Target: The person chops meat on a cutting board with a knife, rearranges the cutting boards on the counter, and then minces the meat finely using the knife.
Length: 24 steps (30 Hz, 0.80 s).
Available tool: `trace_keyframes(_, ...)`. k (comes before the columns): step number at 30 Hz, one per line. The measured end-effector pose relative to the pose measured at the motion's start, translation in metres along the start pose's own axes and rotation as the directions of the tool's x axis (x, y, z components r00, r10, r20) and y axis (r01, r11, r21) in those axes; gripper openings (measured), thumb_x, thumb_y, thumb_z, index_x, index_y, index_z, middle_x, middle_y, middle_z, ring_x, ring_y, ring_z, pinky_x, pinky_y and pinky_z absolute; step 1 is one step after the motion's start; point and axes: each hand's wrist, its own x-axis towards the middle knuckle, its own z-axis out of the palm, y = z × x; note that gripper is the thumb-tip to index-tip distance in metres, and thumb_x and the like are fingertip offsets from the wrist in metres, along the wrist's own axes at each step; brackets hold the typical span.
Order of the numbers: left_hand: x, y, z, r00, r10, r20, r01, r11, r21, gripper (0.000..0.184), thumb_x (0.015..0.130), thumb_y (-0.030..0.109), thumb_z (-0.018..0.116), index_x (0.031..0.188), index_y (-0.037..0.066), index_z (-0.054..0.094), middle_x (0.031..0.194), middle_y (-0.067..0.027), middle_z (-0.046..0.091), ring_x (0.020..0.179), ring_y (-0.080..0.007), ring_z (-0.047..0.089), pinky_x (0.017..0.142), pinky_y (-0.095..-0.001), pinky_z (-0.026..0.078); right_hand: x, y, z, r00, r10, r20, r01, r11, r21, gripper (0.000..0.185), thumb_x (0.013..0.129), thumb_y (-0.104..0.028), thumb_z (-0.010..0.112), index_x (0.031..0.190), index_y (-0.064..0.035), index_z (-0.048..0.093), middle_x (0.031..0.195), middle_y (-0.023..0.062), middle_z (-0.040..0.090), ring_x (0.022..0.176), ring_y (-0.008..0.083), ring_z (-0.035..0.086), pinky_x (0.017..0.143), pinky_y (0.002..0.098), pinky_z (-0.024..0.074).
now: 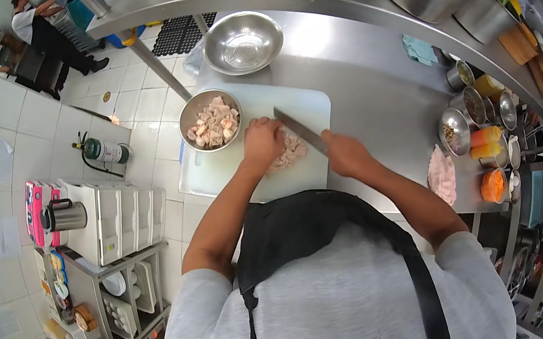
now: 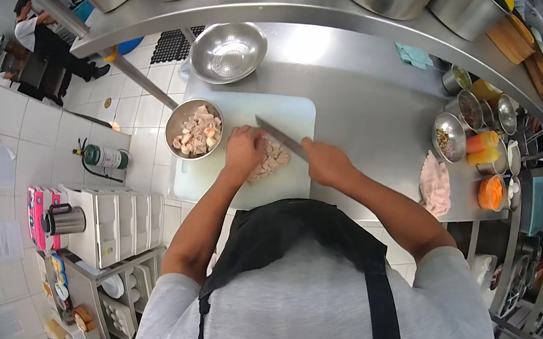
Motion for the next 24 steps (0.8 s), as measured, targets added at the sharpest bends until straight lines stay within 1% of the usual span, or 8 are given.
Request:
trace_keyframes(1, -0.002, -0.003, -0.001, 0.999, 0.03, 0.036, -0.03, 0.999, -0.016, 0.017, 0.088, 0.01, 0.073, 0.104, 0.008, 0.081, 0.101, -0.0133, 0.076, 0.104, -0.04, 0.068, 0.093, -0.0522, 0.057, -0.008, -0.002, 0.003, 1.0, 0.003, 0.008, -0.003, 1.0, 0.014, 0.029, 0.096, -0.005, 0.062, 0.124, 0.0002, 0.054, 0.115, 0.0285, 0.073, 0.106, 0.0491, 0.072, 0.091, 0.0593, 0.0568)
trace_keyframes(4, -0.004, -0.003, -0.003, 0.999, 0.041, 0.003, -0.041, 0.998, -0.047, 0.011, 0.088, 0.008, 0.074, 0.097, 0.007, 0.081, 0.094, -0.0121, 0.076, 0.101, -0.0393, 0.069, 0.092, -0.0516, 0.058, -0.012, -0.002, 0.002, 1.0, -0.014, 0.026, 0.014, 1.0, 0.013, 0.03, 0.095, -0.004, 0.062, 0.124, 0.0005, 0.054, 0.112, 0.0269, 0.074, 0.103, 0.0492, 0.073, 0.089, 0.0584, 0.0576)
trace_keyframes(11, -0.006, -0.005, 0.002, 0.999, 0.033, -0.031, -0.034, 0.999, -0.037, 0.007, 0.088, 0.006, 0.075, 0.093, 0.007, 0.079, 0.094, -0.0125, 0.075, 0.101, -0.0391, 0.068, 0.09, -0.0513, 0.057, -0.008, -0.005, -0.014, 0.993, -0.12, 0.012, 0.121, 0.99, -0.069, 0.029, 0.095, -0.001, 0.06, 0.123, -0.001, 0.054, 0.103, 0.0253, 0.072, 0.098, 0.0472, 0.074, 0.084, 0.0588, 0.0578)
trace_keyframes(14, -0.004, -0.006, 0.004, 0.995, 0.076, -0.059, -0.078, 0.996, -0.031, 0.006, 0.088, 0.006, 0.075, 0.093, 0.007, 0.079, 0.095, -0.0121, 0.074, 0.1, -0.039, 0.067, 0.09, -0.0508, 0.057, 0.012, -0.005, -0.006, 0.992, -0.121, 0.021, 0.122, 0.991, -0.057, 0.027, 0.096, -0.001, 0.06, 0.122, -0.001, 0.054, 0.103, 0.0256, 0.072, 0.098, 0.0468, 0.074, 0.084, 0.0588, 0.0575)
trace_keyframes(17, -0.006, -0.007, 0.004, 0.993, 0.09, -0.074, -0.093, 0.995, -0.039, 0.006, 0.088, 0.006, 0.076, 0.092, 0.007, 0.08, 0.096, -0.0114, 0.072, 0.099, -0.0386, 0.065, 0.089, -0.0504, 0.056, 0.015, -0.012, -0.03, 0.983, -0.168, 0.069, 0.173, 0.981, -0.084, 0.027, 0.096, 0.0, 0.059, 0.123, -0.001, 0.054, 0.105, 0.0265, 0.071, 0.098, 0.0479, 0.073, 0.084, 0.0588, 0.0576)
trace_keyframes(19, -0.012, -0.009, 0.005, 0.992, 0.076, -0.099, -0.081, 0.995, -0.052, 0.005, 0.087, 0.007, 0.077, 0.092, 0.008, 0.08, 0.097, -0.011, 0.071, 0.099, -0.0384, 0.064, 0.089, -0.0502, 0.056, 0.008, -0.007, -0.023, 0.985, -0.167, 0.054, 0.17, 0.984, -0.058, 0.027, 0.095, 0.0, 0.059, 0.122, -0.0012, 0.054, 0.105, 0.0265, 0.071, 0.099, 0.0484, 0.073, 0.084, 0.059, 0.0575)
trace_keyframes(22, -0.015, -0.007, 0.007, 0.991, 0.058, -0.12, -0.064, 0.997, -0.041, 0.003, 0.088, 0.009, 0.078, 0.09, 0.011, 0.08, 0.097, -0.0064, 0.071, 0.1, -0.0353, 0.065, 0.086, -0.0505, 0.055, 0.013, -0.008, -0.01, 0.988, -0.142, 0.065, 0.144, 0.989, -0.031, 0.028, 0.095, 0.0, 0.06, 0.122, -0.0014, 0.055, 0.105, 0.0269, 0.071, 0.1, 0.0488, 0.072, 0.085, 0.0593, 0.0574)
trace_keyframes(24, -0.013, -0.006, 0.006, 0.995, 0.047, -0.093, -0.051, 0.998, -0.04, 0.004, 0.088, 0.008, 0.077, 0.091, 0.009, 0.08, 0.097, -0.0082, 0.071, 0.1, -0.037, 0.065, 0.087, -0.0502, 0.055, 0.017, -0.011, -0.015, 0.987, -0.134, 0.087, 0.138, 0.989, -0.044, 0.029, 0.095, 0.0, 0.06, 0.123, -0.0015, 0.055, 0.105, 0.0272, 0.071, 0.1, 0.0491, 0.072, 0.085, 0.0594, 0.0571)
